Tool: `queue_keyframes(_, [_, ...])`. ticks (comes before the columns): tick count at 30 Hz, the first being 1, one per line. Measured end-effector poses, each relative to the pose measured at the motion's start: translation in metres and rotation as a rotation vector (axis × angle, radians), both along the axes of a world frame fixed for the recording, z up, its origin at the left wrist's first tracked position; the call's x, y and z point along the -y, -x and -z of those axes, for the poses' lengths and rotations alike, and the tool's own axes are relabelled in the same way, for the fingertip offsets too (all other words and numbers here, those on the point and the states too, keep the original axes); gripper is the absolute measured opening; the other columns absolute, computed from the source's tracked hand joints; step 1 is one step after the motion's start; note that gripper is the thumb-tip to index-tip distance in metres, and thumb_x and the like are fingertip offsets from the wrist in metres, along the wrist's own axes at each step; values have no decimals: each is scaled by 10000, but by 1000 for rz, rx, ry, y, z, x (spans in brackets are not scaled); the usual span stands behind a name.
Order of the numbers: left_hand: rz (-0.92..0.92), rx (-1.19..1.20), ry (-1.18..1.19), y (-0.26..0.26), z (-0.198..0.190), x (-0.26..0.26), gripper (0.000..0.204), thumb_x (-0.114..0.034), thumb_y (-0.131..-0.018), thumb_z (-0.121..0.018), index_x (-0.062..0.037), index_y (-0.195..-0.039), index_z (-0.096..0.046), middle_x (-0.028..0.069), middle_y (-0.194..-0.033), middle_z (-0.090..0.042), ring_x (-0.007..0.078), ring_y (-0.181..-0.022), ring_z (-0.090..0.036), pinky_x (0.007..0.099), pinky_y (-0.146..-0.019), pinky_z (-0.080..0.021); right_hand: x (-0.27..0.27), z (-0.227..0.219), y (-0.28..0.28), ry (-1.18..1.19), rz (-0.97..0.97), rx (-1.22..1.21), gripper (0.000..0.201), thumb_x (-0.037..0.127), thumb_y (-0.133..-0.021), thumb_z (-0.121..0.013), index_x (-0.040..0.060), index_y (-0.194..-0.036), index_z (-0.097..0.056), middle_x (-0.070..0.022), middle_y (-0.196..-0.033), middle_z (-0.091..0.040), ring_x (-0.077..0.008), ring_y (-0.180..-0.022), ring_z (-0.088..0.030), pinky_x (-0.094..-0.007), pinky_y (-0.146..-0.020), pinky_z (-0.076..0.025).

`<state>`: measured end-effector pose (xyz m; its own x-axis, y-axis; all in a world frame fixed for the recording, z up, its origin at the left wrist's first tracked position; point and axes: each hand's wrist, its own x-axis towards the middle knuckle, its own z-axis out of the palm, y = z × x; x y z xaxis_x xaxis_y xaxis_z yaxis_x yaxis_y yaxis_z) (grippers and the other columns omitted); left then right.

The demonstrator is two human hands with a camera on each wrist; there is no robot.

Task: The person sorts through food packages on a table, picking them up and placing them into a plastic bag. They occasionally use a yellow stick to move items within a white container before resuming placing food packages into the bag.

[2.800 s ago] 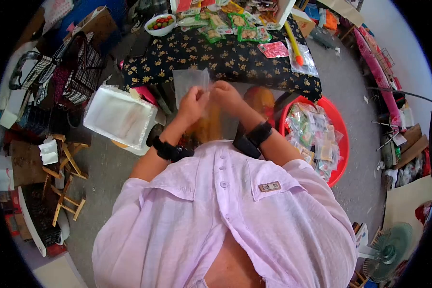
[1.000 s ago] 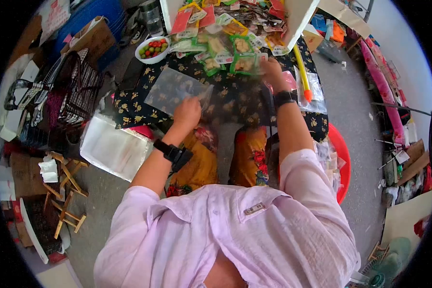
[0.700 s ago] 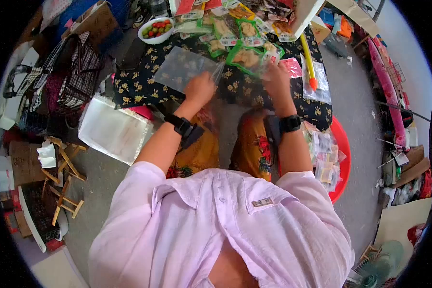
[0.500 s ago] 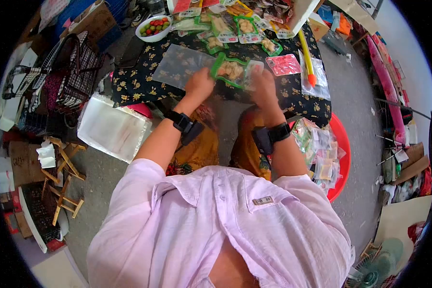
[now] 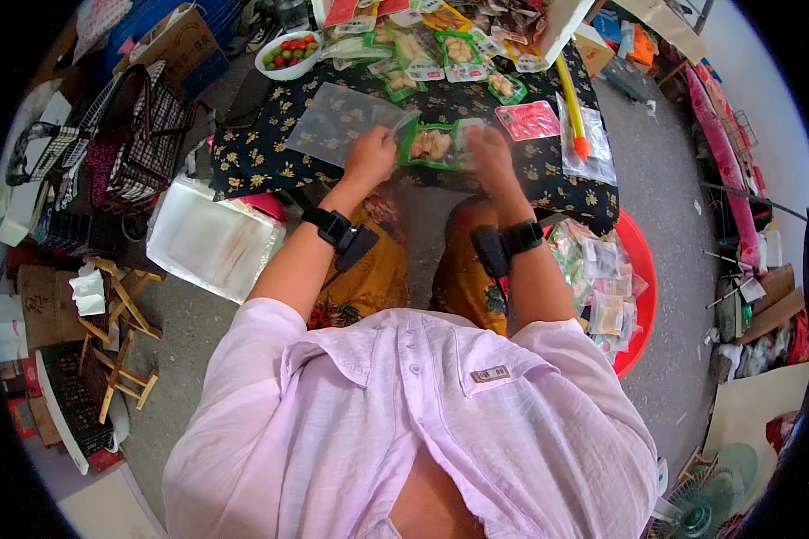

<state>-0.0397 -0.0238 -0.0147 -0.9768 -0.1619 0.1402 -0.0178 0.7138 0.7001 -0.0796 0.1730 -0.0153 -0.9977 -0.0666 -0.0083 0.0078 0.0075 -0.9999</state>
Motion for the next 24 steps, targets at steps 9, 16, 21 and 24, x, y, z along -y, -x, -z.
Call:
queue_keyframes(9, [49,-103,260,-3,0,-12,235,-196,-811,-386,-9,-893,-501,162,-855,-522,339,-753,-497,422,-628,-406,34,6,-5,363,-14,89,106,117,-787,-483,20,-822,-462,-50,-704,-502,-146,-586,-516,-286,-475,-442])
queue_keyframes(16, [50,-200,296,-1,0,-6,182,-124,-743,-402,-75,-847,-543,151,-837,-536,345,-771,-504,442,-658,-417,68,31,8,266,-225,182,142,115,-784,-464,26,-892,-489,-55,-799,-542,-167,-617,-540,-289,-541,-462])
queue_keyframes(21, [47,-255,369,-9,-6,4,169,-118,-714,-434,-61,-824,-550,139,-821,-538,332,-761,-504,431,-650,-413,40,-22,-2,-271,-467,213,145,139,-771,-498,28,-864,-511,-33,-717,-547,-123,-560,-501,-247,-496,-415])
queue_keyframes(24, [63,-356,420,-9,-11,5,142,-111,-678,-453,-41,-747,-556,135,-806,-535,323,-757,-493,421,-644,-406,39,-25,-1,-175,-515,216,108,117,-759,-507,21,-809,-510,-28,-633,-532,-105,-500,-468,-237,-441,-378])
